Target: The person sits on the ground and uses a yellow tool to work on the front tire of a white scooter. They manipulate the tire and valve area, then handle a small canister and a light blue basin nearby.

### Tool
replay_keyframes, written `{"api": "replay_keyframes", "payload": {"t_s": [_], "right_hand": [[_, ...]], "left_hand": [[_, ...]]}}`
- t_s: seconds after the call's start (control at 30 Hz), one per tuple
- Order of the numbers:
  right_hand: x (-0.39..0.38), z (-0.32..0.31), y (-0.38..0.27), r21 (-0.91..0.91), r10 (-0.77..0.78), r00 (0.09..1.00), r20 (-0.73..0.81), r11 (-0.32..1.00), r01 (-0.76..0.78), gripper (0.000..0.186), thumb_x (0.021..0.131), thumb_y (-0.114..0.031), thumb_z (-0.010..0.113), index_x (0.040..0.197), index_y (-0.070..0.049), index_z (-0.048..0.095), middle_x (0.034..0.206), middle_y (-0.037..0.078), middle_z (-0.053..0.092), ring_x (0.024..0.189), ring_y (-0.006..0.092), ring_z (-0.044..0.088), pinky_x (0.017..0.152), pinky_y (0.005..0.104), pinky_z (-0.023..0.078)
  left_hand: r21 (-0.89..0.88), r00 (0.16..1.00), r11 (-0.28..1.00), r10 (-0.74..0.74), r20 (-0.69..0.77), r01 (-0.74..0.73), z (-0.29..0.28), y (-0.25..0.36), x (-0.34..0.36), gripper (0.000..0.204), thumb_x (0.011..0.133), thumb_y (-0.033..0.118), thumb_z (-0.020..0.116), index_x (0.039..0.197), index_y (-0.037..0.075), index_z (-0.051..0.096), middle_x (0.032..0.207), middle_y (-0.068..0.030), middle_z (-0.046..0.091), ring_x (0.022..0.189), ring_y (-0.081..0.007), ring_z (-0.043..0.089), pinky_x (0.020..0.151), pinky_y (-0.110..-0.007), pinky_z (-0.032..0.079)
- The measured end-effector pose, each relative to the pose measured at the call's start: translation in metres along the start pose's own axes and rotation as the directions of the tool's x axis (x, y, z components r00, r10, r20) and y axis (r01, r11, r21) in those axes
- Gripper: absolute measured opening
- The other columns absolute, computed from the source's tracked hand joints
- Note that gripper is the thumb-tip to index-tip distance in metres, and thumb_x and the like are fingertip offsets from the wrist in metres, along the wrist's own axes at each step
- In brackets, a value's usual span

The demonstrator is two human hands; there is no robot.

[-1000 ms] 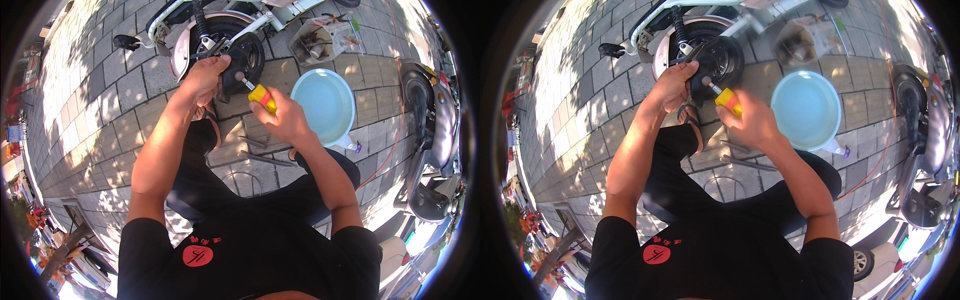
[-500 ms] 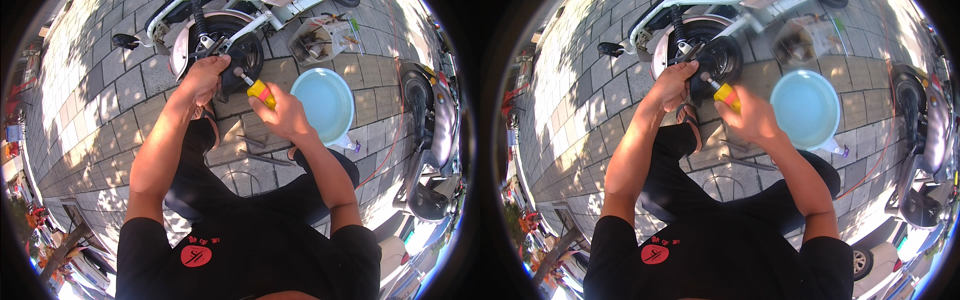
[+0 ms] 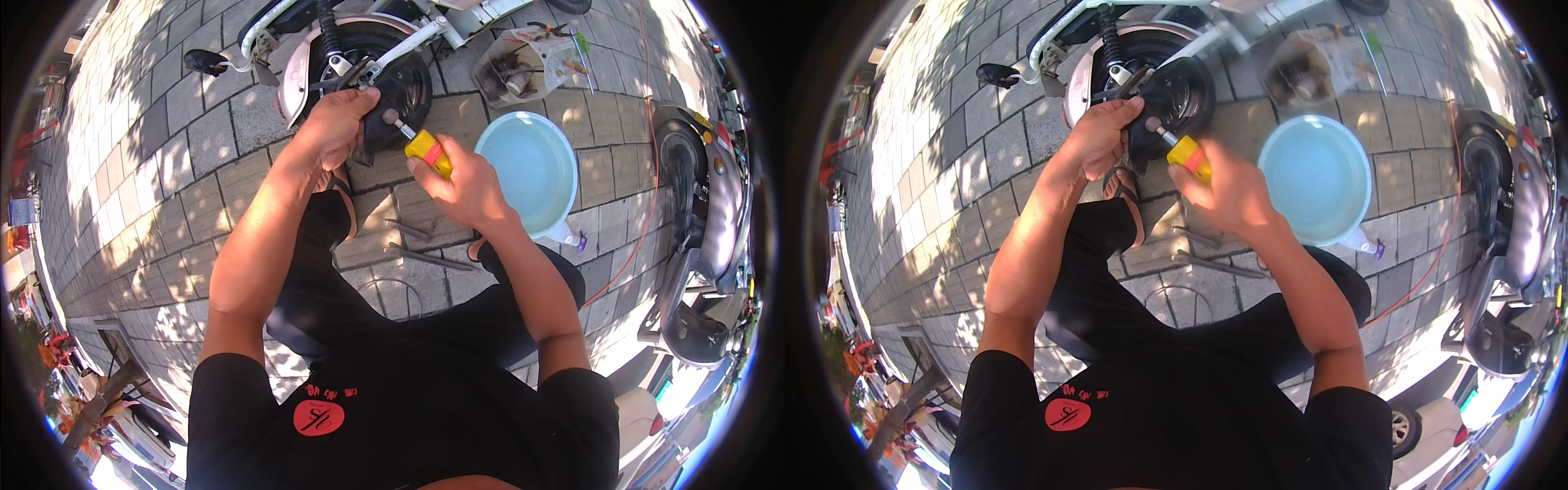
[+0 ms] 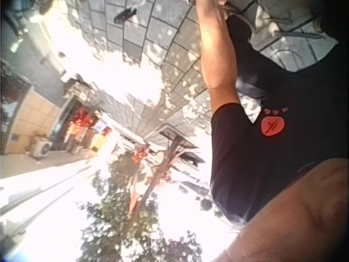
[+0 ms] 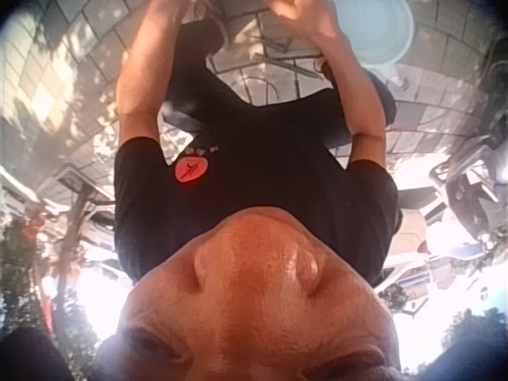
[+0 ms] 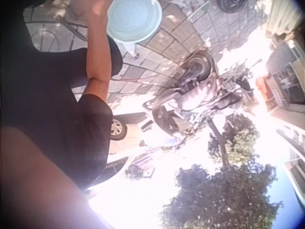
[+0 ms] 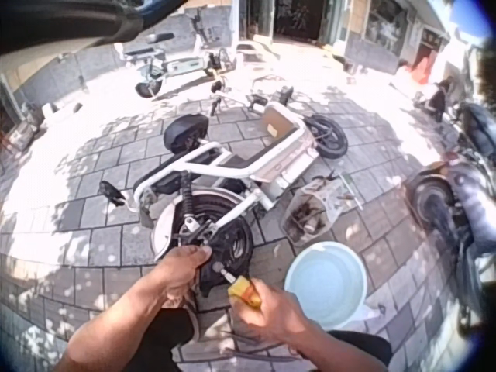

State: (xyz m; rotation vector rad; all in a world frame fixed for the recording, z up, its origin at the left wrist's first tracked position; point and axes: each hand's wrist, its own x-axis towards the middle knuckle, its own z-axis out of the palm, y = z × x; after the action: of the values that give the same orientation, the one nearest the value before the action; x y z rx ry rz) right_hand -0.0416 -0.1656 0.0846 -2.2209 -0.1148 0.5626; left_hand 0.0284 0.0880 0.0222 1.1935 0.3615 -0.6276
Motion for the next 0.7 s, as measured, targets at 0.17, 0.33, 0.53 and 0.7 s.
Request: {"api": "replay_keyframes", "payload": {"t_s": [0.17, 0.33, 0.53, 0.7], "right_hand": [[-0.004, 0.001, 0.0, -0.028, -0.039, 0.999, -0.014, 0.999, 0.039, 0.066, 0.099, -0.047, 0.078, 0.144, 0.0, 0.066, 0.116, 0.023, 0.079, 0.109, 0.0394, 0.078, 0.096, 0.0428, 0.059], [-0.01, 0.005, 0.011, -0.036, -0.021, 0.999, -0.03, 0.999, 0.02, 0.053, 0.098, -0.051, 0.076, 0.124, -0.006, 0.068, 0.111, 0.022, 0.079, 0.104, 0.0466, 0.075, 0.093, 0.0493, 0.058], [0.003, 0.003, -0.002, -0.007, -0.02, 1.0, 0.006, 1.0, 0.02, 0.063, 0.1, -0.045, 0.078, 0.142, 0.0, 0.066, 0.113, 0.021, 0.08, 0.105, 0.0385, 0.079, 0.094, 0.0435, 0.06], [-0.003, 0.003, 0.003, -0.027, -0.04, 0.999, -0.007, 0.999, 0.04, 0.063, 0.099, -0.046, 0.079, 0.141, -0.001, 0.067, 0.113, 0.021, 0.08, 0.106, 0.038, 0.079, 0.093, 0.0434, 0.06]], "left_hand": [[-0.016, 0.999, 1.0, -0.004, -0.043, 0.003, 0.007, 0.004, -0.005, 0.033, 0.12, 0.028, 0.056, 0.121, 0.0, 0.072, 0.104, -0.0093, 0.081, 0.089, -0.017, 0.079, 0.083, -0.031, 0.064], [0.039, 0.999, 0.999, 0.002, -0.051, 0.0, 0.002, 0.003, 0.001, 0.032, 0.12, 0.028, 0.056, 0.121, 0.0, 0.072, 0.104, -0.0087, 0.081, 0.091, -0.0161, 0.079, 0.085, -0.031, 0.065], [0.104, 0.998, 0.994, -0.02, -0.061, 0.026, -0.001, -0.002, 0.002, 0.032, 0.12, 0.028, 0.055, 0.123, 0.0, 0.071, 0.105, -0.0097, 0.081, 0.09, -0.017, 0.078, 0.084, -0.032, 0.064], [0.037, 0.996, 0.999, -0.023, -0.085, 0.026, 0.001, -0.005, 0.003, 0.032, 0.12, 0.028, 0.056, 0.123, 0.0, 0.071, 0.105, -0.0091, 0.081, 0.085, -0.0148, 0.076, 0.077, -0.03, 0.061]]}}
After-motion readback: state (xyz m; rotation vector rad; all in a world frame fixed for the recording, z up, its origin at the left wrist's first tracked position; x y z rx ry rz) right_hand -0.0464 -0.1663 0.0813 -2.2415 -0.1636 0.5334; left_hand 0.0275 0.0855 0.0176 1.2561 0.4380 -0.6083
